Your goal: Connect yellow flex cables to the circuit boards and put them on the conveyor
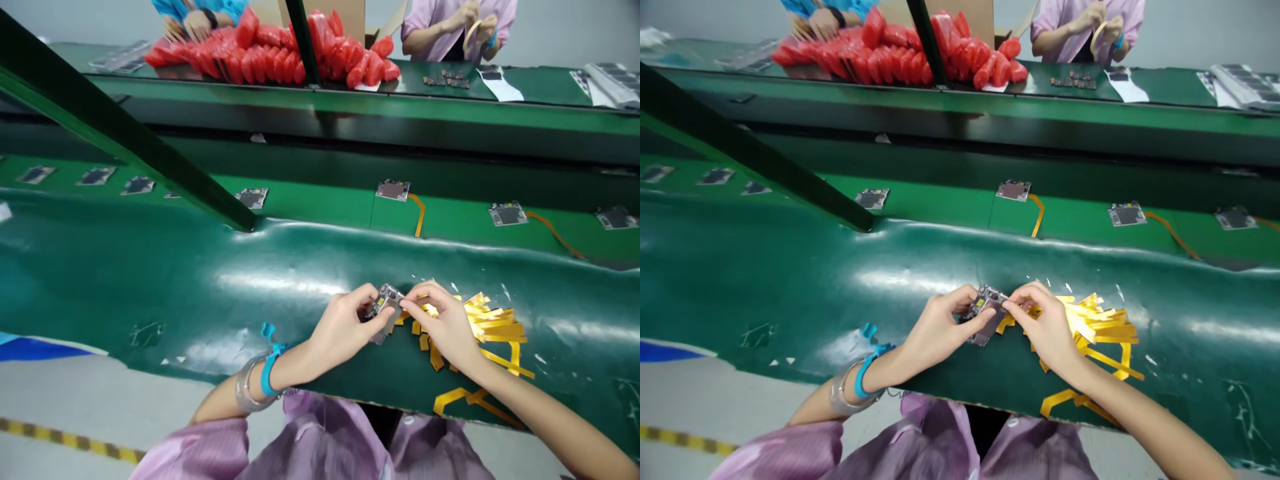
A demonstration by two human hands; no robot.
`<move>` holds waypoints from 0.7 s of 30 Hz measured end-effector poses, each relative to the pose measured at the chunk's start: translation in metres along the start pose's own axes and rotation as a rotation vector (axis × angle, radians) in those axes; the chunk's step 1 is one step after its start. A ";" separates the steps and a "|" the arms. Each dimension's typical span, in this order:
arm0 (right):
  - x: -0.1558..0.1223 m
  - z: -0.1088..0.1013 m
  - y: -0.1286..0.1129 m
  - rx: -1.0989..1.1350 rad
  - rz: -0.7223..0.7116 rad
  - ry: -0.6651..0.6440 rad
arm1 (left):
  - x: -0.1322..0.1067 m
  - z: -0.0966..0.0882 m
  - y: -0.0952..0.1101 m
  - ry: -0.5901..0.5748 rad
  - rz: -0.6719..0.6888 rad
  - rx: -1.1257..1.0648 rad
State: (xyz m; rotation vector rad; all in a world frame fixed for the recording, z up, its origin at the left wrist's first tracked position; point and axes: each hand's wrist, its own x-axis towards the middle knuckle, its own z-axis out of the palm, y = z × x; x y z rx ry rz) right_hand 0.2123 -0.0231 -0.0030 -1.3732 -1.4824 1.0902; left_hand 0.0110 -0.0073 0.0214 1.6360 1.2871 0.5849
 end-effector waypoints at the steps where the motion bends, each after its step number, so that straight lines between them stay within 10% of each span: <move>1: -0.006 0.000 0.002 0.011 0.017 -0.012 | -0.004 0.004 -0.001 -0.015 -0.017 -0.013; 21: -0.057 0.018 0.013 -0.219 -0.105 -0.155 | -0.073 0.038 -0.033 -0.012 -0.312 -0.157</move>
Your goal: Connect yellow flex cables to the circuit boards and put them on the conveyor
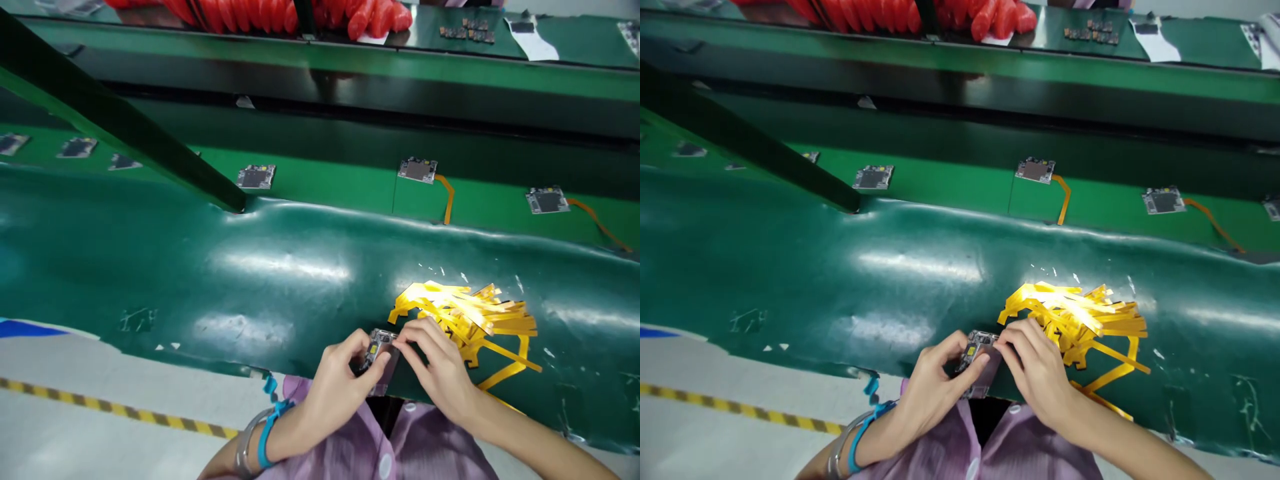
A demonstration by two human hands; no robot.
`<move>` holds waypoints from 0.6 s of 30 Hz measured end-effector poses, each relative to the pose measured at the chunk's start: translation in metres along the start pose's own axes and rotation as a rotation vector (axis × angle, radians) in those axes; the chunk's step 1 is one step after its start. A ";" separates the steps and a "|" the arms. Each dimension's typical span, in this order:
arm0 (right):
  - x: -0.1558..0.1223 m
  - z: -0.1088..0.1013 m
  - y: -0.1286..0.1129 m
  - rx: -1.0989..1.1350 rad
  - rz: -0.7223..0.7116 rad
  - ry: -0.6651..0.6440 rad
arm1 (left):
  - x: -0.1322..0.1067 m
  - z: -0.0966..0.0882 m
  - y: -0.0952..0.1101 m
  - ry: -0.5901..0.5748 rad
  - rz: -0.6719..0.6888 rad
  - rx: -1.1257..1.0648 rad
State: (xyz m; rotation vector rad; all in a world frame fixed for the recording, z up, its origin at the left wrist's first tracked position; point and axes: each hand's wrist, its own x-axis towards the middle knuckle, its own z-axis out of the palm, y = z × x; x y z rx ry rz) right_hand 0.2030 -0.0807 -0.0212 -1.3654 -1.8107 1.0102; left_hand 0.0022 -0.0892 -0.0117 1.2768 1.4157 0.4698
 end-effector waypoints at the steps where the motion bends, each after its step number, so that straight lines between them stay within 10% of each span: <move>1: 0.005 -0.001 0.004 -0.010 -0.023 0.013 | 0.003 -0.005 -0.001 0.004 -0.026 -0.054; 12: 0.055 -0.014 0.017 -0.332 -0.110 -0.224 | 0.030 -0.051 -0.001 -0.010 -0.054 -0.273; 18: 0.047 -0.032 -0.011 0.210 0.278 -0.021 | 0.034 -0.042 0.020 -0.075 -0.020 -0.211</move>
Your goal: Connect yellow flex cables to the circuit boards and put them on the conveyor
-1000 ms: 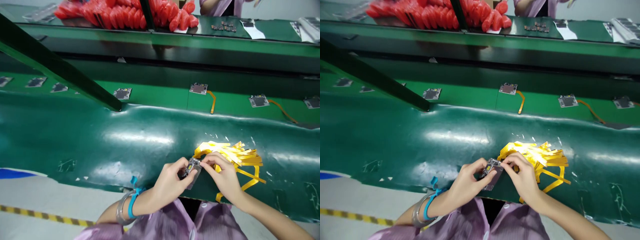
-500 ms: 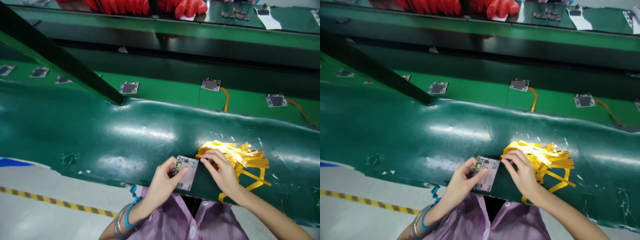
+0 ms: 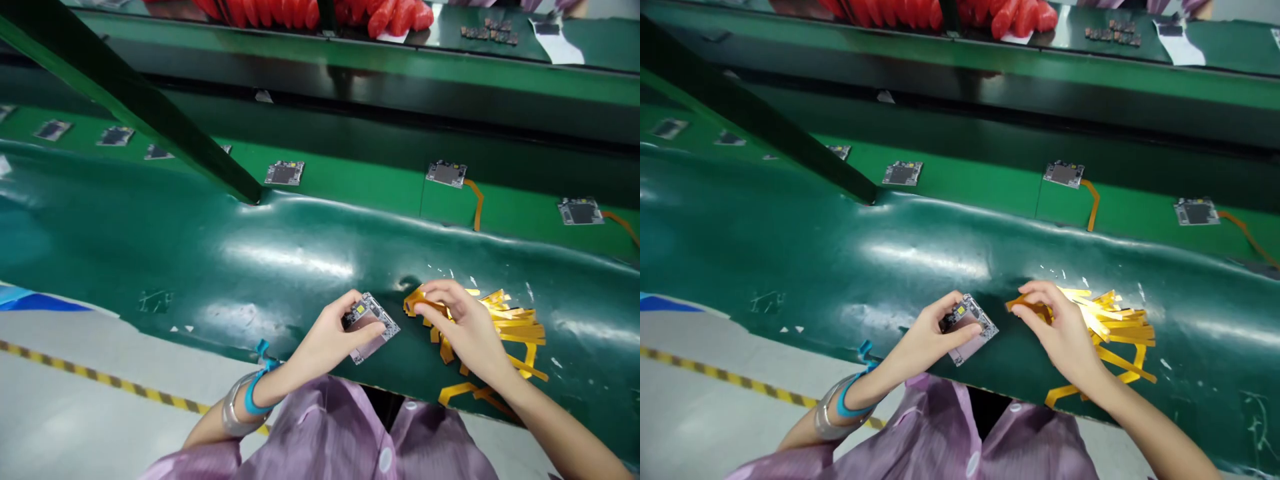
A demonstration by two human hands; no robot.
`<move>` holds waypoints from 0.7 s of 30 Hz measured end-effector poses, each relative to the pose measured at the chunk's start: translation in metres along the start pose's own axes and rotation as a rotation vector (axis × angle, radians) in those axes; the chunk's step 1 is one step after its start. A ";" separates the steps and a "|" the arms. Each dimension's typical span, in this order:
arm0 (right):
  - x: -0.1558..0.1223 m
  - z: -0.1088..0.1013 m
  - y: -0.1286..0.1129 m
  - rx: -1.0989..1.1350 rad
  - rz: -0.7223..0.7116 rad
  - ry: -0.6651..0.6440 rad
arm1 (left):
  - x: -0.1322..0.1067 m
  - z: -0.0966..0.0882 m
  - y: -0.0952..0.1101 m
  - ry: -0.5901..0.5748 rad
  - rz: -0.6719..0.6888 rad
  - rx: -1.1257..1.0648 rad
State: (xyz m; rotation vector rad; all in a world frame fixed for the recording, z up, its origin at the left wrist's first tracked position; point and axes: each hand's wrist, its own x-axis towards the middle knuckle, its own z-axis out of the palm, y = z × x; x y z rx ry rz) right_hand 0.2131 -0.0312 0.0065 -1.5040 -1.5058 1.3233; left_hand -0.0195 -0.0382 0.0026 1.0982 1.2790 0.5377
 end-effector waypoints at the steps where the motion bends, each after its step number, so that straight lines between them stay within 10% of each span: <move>1: -0.005 -0.001 -0.005 0.078 0.074 -0.007 | 0.000 0.002 0.003 -0.014 -0.015 0.013; 21: -0.035 -0.001 -0.004 0.496 0.377 -0.254 | -0.005 0.013 0.022 -0.234 -0.049 0.204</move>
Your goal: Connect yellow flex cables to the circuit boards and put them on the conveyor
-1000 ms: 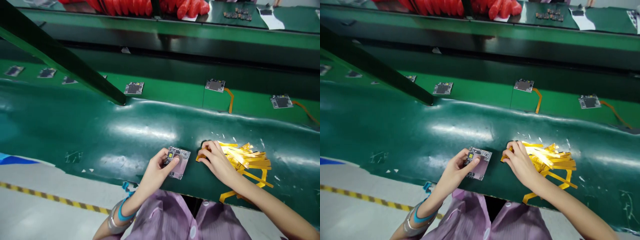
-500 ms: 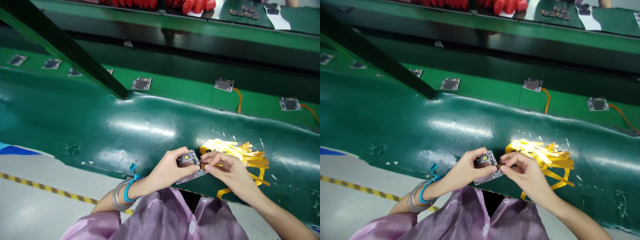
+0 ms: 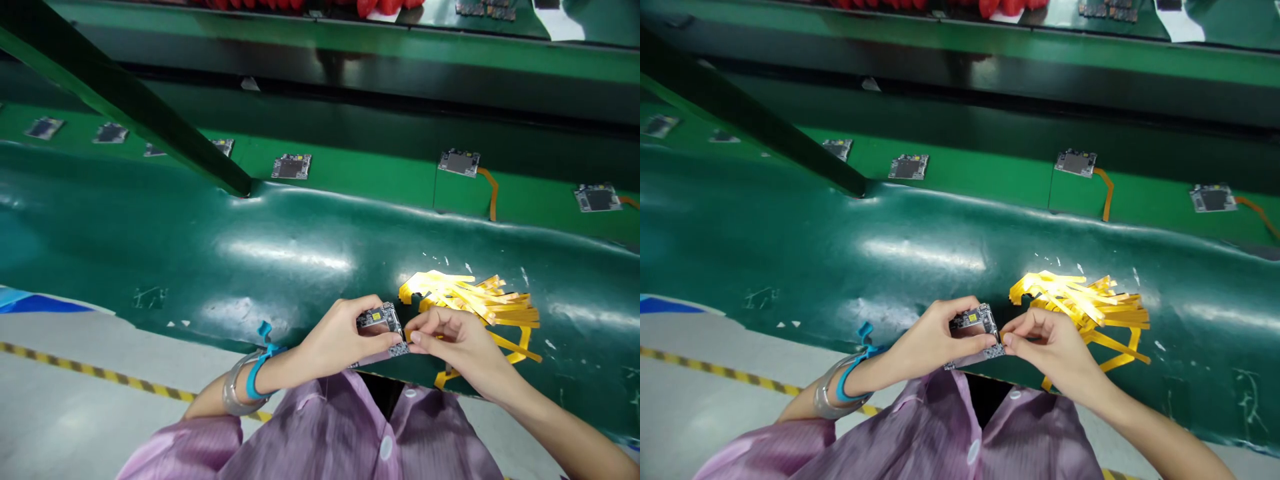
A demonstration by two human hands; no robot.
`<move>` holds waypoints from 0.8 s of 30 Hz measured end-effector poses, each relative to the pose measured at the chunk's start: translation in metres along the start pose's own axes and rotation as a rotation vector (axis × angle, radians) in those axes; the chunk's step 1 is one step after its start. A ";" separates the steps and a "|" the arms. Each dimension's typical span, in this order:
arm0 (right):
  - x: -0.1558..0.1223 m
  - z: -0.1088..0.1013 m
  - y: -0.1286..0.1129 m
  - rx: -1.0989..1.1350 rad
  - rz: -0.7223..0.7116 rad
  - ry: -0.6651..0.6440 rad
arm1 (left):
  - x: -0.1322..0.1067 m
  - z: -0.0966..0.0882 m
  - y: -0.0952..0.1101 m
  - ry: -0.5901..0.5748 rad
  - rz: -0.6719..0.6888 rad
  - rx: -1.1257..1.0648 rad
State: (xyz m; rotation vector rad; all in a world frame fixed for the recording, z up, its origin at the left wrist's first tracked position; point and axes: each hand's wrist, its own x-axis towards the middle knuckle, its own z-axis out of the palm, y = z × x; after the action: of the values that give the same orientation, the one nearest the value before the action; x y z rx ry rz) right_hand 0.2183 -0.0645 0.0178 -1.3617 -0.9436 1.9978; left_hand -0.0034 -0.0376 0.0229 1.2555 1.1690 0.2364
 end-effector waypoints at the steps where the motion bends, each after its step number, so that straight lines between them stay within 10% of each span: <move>1: 0.001 0.000 0.000 0.000 0.004 0.002 | 0.000 0.000 0.000 -0.002 0.000 -0.004; 24: 0.003 -0.002 -0.004 -0.126 0.110 -0.107 | 0.000 -0.001 0.002 -0.026 0.001 0.008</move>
State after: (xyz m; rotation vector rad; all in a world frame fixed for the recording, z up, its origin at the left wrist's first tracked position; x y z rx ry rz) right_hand 0.2198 -0.0596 0.0187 -1.4132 -1.0799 2.1433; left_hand -0.0035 -0.0364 0.0250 1.2628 1.1483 0.2158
